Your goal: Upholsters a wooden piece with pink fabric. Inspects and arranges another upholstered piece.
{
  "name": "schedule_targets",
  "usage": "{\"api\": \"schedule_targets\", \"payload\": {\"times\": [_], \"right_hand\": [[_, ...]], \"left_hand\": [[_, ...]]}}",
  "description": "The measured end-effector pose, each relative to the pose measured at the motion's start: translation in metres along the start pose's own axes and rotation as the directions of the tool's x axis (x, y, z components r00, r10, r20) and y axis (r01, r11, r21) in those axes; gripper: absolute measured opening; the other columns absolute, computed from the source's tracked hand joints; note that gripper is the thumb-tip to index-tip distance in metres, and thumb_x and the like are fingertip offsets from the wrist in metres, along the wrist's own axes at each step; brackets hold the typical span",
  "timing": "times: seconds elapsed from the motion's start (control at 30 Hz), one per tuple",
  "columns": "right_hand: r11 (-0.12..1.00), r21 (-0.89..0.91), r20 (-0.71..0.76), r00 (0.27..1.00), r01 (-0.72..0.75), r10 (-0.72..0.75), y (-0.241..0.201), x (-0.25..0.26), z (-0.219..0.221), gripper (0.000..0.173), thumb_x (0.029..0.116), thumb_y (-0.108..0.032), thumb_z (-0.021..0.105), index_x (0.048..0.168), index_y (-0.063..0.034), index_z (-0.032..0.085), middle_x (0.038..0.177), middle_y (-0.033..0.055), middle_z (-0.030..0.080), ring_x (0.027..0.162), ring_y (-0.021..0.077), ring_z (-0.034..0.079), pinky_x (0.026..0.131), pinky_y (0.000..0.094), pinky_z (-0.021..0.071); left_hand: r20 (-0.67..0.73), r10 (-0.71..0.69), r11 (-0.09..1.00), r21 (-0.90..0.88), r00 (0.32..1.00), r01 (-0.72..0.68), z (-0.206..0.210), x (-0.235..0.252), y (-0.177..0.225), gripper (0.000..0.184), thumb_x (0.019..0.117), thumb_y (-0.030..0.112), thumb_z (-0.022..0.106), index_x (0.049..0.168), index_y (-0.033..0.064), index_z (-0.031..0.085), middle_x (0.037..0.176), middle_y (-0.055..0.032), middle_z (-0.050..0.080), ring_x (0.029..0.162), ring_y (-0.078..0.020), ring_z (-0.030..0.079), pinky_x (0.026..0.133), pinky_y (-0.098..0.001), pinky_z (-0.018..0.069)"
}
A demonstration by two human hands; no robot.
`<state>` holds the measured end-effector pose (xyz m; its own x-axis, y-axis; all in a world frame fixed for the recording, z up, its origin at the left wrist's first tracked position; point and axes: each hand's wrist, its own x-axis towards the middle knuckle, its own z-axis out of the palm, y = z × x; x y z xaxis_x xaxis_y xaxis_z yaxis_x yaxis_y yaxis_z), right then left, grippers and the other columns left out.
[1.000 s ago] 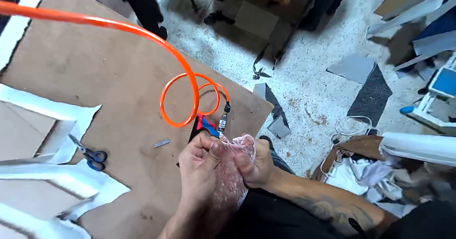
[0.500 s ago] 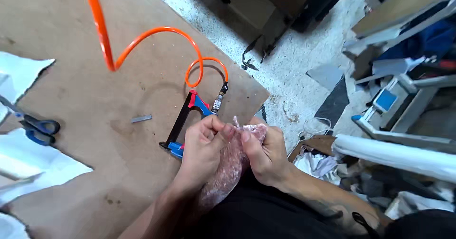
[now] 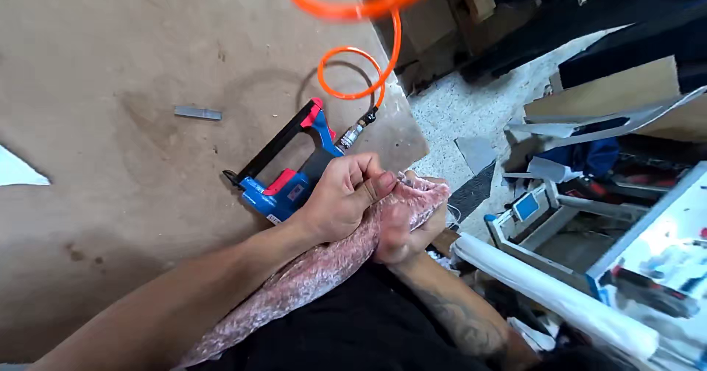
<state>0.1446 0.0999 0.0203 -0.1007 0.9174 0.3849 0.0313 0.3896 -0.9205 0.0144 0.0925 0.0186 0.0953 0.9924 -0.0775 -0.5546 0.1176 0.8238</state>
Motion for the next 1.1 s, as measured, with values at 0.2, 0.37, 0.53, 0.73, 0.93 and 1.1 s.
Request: {"api": "schedule_targets", "payload": {"times": [0.2, 0.37, 0.53, 0.73, 0.93, 1.1], "right_hand": [[0.944, -0.168, 0.053, 0.954, -0.284, 0.297, -0.038, 0.031, -0.016, 0.050, 0.1125, -0.039, 0.032, 0.076, -0.0164, 0.058, 0.064, -0.0059, 0.053, 0.057, 0.0041, 0.055, 0.053, 0.0238, 0.0507], [0.746, -0.643, 0.657, 0.626, 0.174, 0.420, -0.076, 0.142, -0.036, 0.032, 0.1083, -0.029, 0.049, 0.098, -0.0102, 0.072, 0.081, -0.0024, 0.072, 0.067, 0.0071, 0.068, 0.056, 0.0274, 0.0589], [0.736, 0.031, 0.988, -0.134, 0.677, 0.082, -0.008, 0.163, 0.074, 0.031, 0.1040, -0.034, 0.056, 0.102, -0.0068, 0.072, 0.098, 0.0088, 0.070, 0.101, 0.0224, 0.068, 0.088, 0.0387, 0.0561], [0.669, 0.403, 0.796, -0.600, 0.624, 0.080, 0.049, 0.095, 0.121, 0.079, 0.0857, -0.027, 0.080, 0.156, -0.0275, 0.044, 0.150, 0.0178, 0.052, 0.120, 0.0395, 0.061, 0.087, 0.0496, 0.0565], [0.640, 0.198, 0.787, -0.510, 0.742, 0.347, 0.009, 0.101, 0.144, 0.088, 0.0906, -0.007, 0.066, 0.160, -0.0455, 0.029, 0.148, 0.0279, 0.046, 0.089, 0.0408, 0.066, 0.056, 0.0455, 0.0541], [0.300, -0.241, 0.674, -0.063, 0.923, 0.736, -0.130, 0.167, 0.155, 0.108, 0.0863, -0.005, 0.066, 0.165, -0.0416, 0.002, 0.103, 0.0128, 0.062, 0.061, 0.0247, 0.061, 0.050, 0.0443, 0.0533]], "left_hand": [[-0.062, -0.058, 0.988, 0.139, 0.996, 0.066, 0.008, -0.006, 0.007, 0.021, 0.1026, 0.021, 0.062, 0.086, 0.0078, 0.057, 0.069, -0.0029, 0.062, 0.054, -0.0091, 0.057, 0.046, -0.0223, 0.0473], [-0.054, -0.182, 0.934, 0.302, 0.982, 0.189, 0.016, -0.011, 0.011, 0.018, 0.0992, 0.020, 0.068, 0.086, 0.0097, 0.064, 0.069, 0.0011, 0.061, 0.058, -0.0082, 0.058, 0.052, -0.0269, 0.0505], [0.000, -0.075, 0.919, 0.388, 0.997, 0.069, 0.014, -0.009, 0.009, 0.023, 0.1017, 0.024, 0.065, 0.084, 0.0084, 0.067, 0.070, 0.0011, 0.062, 0.062, -0.0067, 0.059, 0.058, -0.0261, 0.0524], [0.051, -0.125, 0.862, 0.501, 0.991, 0.083, 0.009, -0.006, 0.013, 0.028, 0.1027, 0.034, 0.060, 0.084, 0.0146, 0.066, 0.069, 0.0033, 0.062, 0.059, -0.0084, 0.059, 0.055, -0.0309, 0.0527], [0.106, -0.135, 0.877, 0.475, 0.985, 0.070, 0.007, -0.005, 0.011, 0.029, 0.1032, 0.035, 0.059, 0.084, 0.0145, 0.067, 0.071, 0.0019, 0.063, 0.063, -0.0105, 0.061, 0.059, -0.0338, 0.0538], [0.149, -0.068, 0.909, 0.418, 0.987, -0.001, 0.001, -0.006, 0.007, 0.032, 0.1053, 0.031, 0.056, 0.082, 0.0102, 0.063, 0.070, -0.0019, 0.058, 0.062, -0.0145, 0.058, 0.058, -0.0357, 0.0507]]}}
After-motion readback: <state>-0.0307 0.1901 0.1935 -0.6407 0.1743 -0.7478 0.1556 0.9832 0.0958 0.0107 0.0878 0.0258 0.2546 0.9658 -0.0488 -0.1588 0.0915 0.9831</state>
